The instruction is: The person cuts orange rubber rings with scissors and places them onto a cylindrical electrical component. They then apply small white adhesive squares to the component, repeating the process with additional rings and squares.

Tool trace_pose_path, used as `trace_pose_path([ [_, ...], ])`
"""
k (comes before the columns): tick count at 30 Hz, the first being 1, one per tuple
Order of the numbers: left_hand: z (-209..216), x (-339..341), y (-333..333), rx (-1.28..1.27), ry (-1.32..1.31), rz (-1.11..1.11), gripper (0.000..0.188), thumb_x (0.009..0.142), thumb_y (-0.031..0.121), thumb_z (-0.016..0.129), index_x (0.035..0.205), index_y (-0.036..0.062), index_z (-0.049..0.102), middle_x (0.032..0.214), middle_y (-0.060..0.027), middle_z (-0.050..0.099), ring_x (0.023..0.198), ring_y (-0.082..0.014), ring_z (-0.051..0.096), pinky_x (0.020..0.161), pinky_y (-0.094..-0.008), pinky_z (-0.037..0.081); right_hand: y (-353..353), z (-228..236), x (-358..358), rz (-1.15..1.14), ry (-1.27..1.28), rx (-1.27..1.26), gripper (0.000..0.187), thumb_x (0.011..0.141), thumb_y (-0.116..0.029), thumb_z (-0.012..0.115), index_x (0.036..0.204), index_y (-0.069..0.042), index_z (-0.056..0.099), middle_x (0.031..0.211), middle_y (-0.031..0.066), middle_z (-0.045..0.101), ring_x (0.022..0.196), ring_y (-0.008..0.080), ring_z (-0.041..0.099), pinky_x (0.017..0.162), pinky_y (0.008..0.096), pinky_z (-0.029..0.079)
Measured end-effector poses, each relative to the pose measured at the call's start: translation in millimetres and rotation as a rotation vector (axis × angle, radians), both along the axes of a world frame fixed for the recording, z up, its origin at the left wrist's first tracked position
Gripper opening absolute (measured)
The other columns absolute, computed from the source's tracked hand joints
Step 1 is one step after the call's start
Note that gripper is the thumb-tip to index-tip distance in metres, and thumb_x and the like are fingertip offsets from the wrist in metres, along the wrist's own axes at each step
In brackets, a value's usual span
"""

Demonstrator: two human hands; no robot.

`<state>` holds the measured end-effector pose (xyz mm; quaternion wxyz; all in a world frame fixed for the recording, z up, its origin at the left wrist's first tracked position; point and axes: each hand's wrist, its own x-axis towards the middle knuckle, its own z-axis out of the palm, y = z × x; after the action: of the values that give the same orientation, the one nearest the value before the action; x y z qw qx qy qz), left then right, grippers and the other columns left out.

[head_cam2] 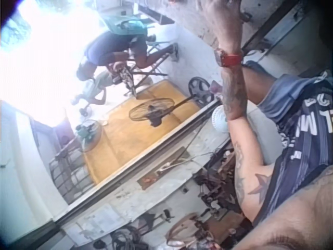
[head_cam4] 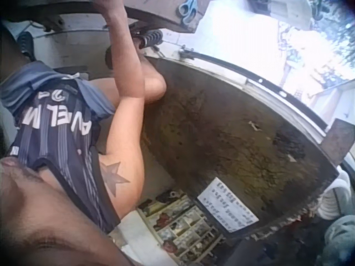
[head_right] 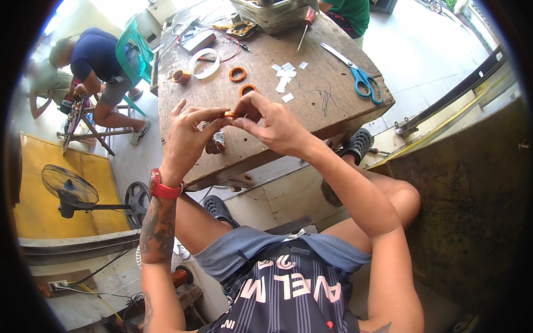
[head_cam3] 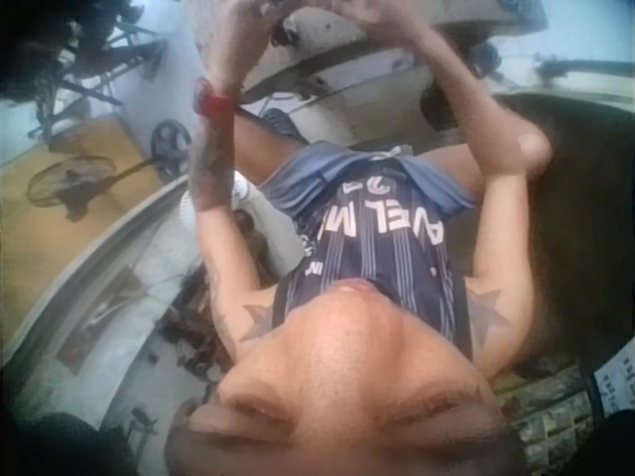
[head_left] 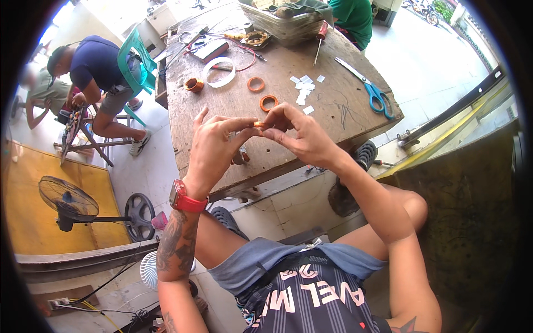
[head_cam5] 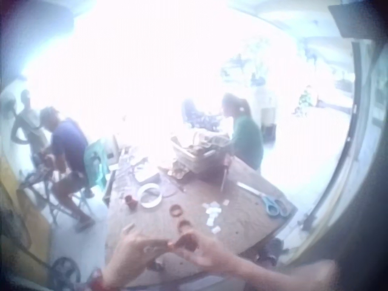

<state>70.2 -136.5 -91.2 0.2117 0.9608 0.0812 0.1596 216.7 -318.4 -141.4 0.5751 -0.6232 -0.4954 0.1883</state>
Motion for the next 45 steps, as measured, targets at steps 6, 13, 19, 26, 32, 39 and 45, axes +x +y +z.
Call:
trace_pose_path([
  [6,-16.5,-8.4,-7.3,0.072,-0.179,0.019,0.019,0.097,0.024,0.078,0.114,0.0210,0.085,0.097,-0.0014,0.081,0.101,-0.0183,0.073,0.122,-0.0512,0.032,-3.3,-14.9,-16.2,-0.057,-0.030,0.010,0.036,0.103,-0.038,0.075,0.116,-0.005,0.077,0.120,0.0132,0.061,0.099,0.0229,0.069,0.088,0.0343,0.056],
  [13,-21.8,-10.8,-8.1,0.084,-0.210,0.012,0.018,0.096,0.024,0.079,0.112,0.0212,0.086,0.091,0.0009,0.080,0.102,-0.0183,0.066,0.106,-0.0415,0.034,-2.1,-22.4,-19.4,0.019,0.136,-0.010,0.040,0.099,-0.042,0.080,0.118,-0.007,0.081,0.109,0.0057,0.058,0.102,0.0169,0.055,0.089,0.0310,0.047],
  [19,-25.2,-8.4,-1.0,-0.012,-0.166,-0.020,0.020,0.093,0.025,0.080,0.112,0.0213,0.086,0.084,0.0032,0.078,0.103,-0.0184,0.063,0.107,-0.0407,0.031,-1.4,-25.3,-22.3,0.133,0.379,-0.009,0.040,0.099,-0.039,0.080,0.120,-0.005,0.081,0.109,0.0015,0.061,0.108,0.0143,0.056,0.093,0.0308,0.046],
  [26,-24.7,-9.5,0.1,0.004,-0.163,-0.045,0.021,0.093,0.023,0.081,0.113,0.0216,0.085,0.084,0.0041,0.079,0.103,-0.0174,0.062,0.110,-0.0418,0.030,-7.2,-30.1,-21.0,0.154,0.386,-0.046,0.038,0.101,-0.037,0.078,0.122,-0.005,0.080,0.116,0.0023,0.062,0.111,0.0147,0.057,0.097,0.0311,0.046],
  [32,-20.5,-11.4,-4.2,0.053,-0.132,-0.016,0.022,0.095,0.020,0.078,0.117,0.0207,0.085,0.094,0.0033,0.081,0.110,-0.0154,0.061,0.118,-0.0448,0.026,-3.0,-31.7,-25.3,0.132,0.381,0.006,0.034,0.104,-0.033,0.075,0.124,-0.006,0.079,0.113,0.0020,0.060,0.110,0.0150,0.057,0.097,0.0302,0.046],
  [39,-24.0,-17.7,-14.1,0.008,-0.185,0.053,0.023,0.099,0.020,0.075,0.122,0.0221,0.077,0.103,0.0034,0.083,0.117,-0.0196,0.066,0.124,-0.0502,0.019,-1.9,-29.4,-39.0,0.005,0.226,0.058,0.023,0.107,-0.020,0.071,0.122,-0.005,0.079,0.122,0.0046,0.058,0.114,0.0133,0.056,0.103,0.0324,0.049],
  [45,-31.8,-19.5,-17.0,0.228,-0.300,0.108,0.015,0.096,0.019,0.077,0.112,0.0187,0.077,0.114,0.0034,0.076,0.123,-0.0220,0.059,0.115,-0.0494,0.026,-0.9,-25.2,-46.7,0.011,0.203,0.129,0.020,0.103,-0.009,0.071,0.121,-0.002,0.078,0.144,0.0135,0.063,0.123,0.0218,0.066,0.103,0.0364,0.056],
])
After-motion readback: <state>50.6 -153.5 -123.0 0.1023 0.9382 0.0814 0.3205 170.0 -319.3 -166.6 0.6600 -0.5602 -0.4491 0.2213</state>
